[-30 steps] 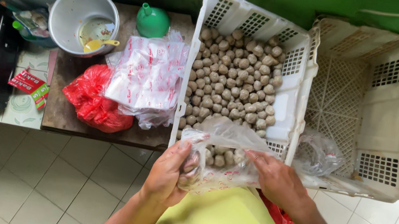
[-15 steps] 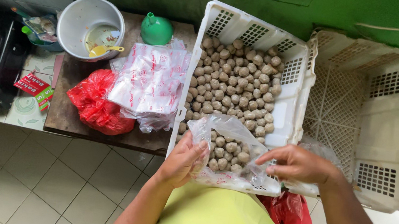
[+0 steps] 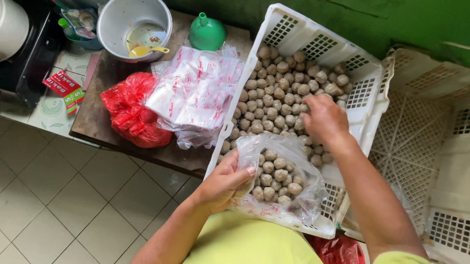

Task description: The person transfers small round meatballs from a white crate into clear plastic bags using both hands. They repeatedly fill bags, place them in the crate, and continue until the crate is mostly empty. The person briefly moves a blue colander of meatballs into the crate before resuming bagging.

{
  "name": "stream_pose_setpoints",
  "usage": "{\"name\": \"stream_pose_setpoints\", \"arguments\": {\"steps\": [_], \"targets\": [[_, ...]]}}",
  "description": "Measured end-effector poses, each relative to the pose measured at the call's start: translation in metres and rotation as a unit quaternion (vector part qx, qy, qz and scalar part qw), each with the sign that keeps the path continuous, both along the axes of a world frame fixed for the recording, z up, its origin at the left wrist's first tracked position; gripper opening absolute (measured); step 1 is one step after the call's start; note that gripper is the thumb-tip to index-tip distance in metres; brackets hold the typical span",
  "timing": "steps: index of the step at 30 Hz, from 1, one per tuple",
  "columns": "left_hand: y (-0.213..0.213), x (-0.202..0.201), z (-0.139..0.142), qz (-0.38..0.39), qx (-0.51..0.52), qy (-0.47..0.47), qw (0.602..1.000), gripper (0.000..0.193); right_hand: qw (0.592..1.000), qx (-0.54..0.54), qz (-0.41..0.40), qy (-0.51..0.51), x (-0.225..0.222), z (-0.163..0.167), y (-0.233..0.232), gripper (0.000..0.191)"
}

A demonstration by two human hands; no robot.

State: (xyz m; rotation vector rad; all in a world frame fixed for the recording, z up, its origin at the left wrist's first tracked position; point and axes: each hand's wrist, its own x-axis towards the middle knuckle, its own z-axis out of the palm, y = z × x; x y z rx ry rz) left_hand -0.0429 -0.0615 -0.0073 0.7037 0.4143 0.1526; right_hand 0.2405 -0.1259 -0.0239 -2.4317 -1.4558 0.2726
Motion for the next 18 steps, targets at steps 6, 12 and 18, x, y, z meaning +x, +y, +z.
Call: {"name": "stream_pose_setpoints", "arguments": {"steps": [6,12,18], "targets": [[0.000,0.006,0.005,0.036,-0.037,0.107,0.993,0.054,0.850,0.032,0.198,0.486,-0.023,0.039,-0.059,0.034],[0.001,-0.001,-0.011,-0.002,0.011,0.027,1.000,0.051,0.895,0.034,0.043,0.443,-0.026,0.009,0.012,0.031],[-0.001,-0.003,-0.025,-0.009,0.008,-0.004,1.000,0.052,0.995,-0.102,0.009,0.011,-0.052,-0.002,0.066,0.044]]}}
